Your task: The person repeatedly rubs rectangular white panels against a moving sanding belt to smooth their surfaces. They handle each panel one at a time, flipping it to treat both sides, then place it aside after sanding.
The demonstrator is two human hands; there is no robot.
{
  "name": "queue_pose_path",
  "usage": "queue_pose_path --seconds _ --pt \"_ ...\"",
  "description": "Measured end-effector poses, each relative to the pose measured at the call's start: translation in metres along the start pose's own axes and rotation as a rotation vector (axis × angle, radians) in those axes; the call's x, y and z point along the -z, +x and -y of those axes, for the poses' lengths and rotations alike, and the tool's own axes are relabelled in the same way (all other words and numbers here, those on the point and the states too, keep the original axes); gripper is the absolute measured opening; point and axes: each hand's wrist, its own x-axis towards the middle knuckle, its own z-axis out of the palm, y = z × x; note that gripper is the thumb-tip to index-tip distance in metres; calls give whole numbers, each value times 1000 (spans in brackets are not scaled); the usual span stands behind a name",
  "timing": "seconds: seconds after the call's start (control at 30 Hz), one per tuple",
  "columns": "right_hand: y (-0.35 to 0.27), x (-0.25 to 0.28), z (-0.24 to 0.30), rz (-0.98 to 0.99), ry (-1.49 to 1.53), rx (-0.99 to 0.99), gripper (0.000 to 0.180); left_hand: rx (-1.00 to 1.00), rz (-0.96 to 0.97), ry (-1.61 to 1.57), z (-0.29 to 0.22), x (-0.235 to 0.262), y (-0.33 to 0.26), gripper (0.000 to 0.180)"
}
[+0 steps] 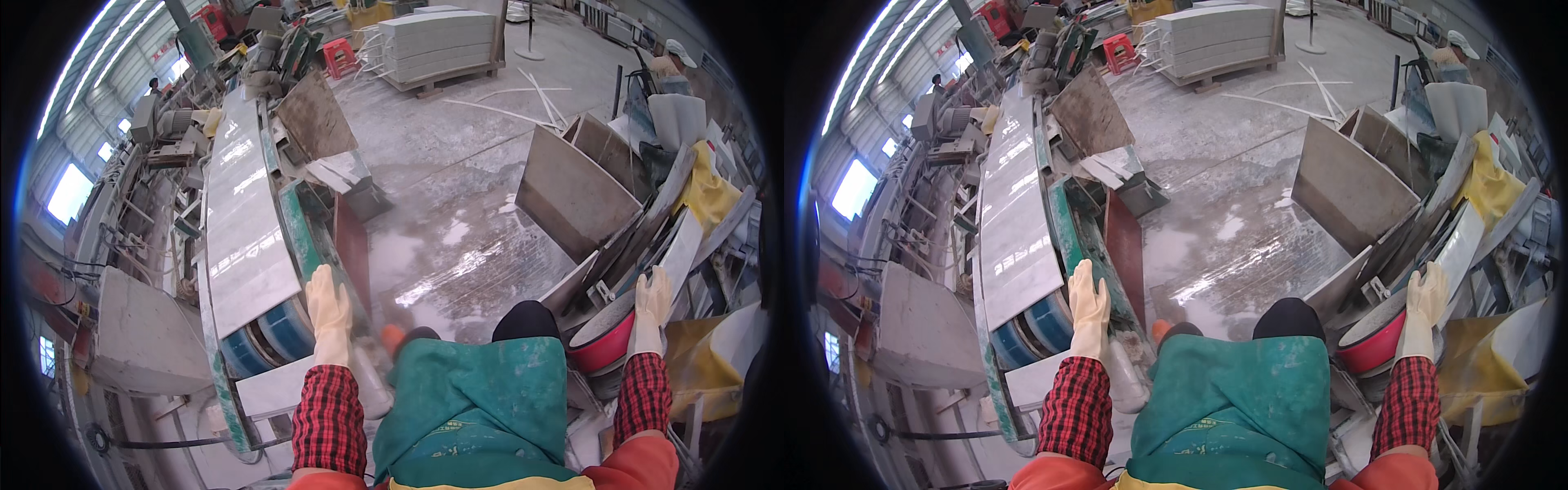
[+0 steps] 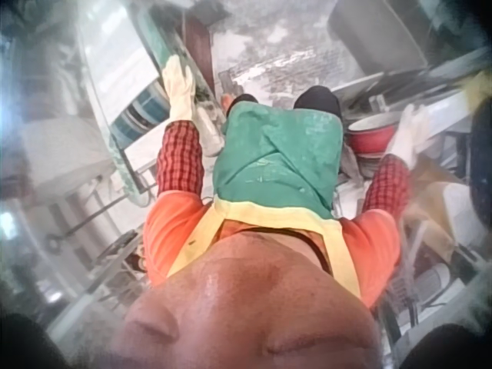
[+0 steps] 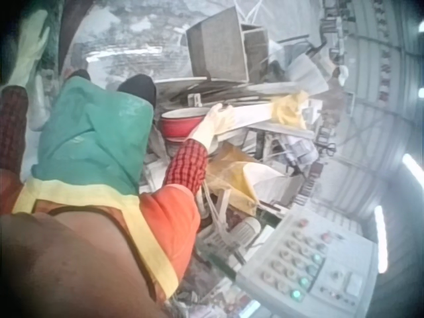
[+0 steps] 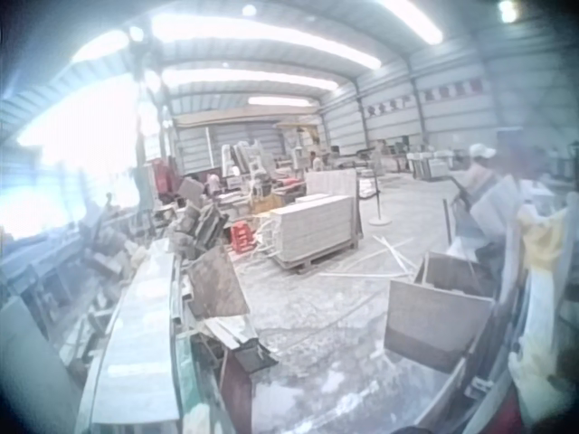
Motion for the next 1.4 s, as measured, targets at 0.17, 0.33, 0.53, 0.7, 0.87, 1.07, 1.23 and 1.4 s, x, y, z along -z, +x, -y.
queue_pose_path --seconds 0.17,0.33,0.53,0.7,0.87,1.07,1.23,1.4 --pt "-4 14 12 61 16 -16 40 9 9 -3 -3 3 1 50" --pt "-8 10 11 61 23 -17 40 5 -9 2 -1 2 1 48" --pt "-15 -2 0 3 -2 33 40 -1 -26 -21 0 -1 1 49" --pt "-20 6 11 -28 25 60 37 -9 -37 -12 2 0 1 50" --pt "-27 -9 1 -151 40 153 33 -4 -37 -30 -2 2 3 49" --pt "-30 -12 -1 -151 99 186 34 0 -58 -42 -5 6 3 46" --pt "-33 -17 -9 -93 125 146 41 19 -44 -55 -8 8 4 46" --pt "-21 8 -6 162 28 -127 71 1 -89 -86 4 5 2 44"
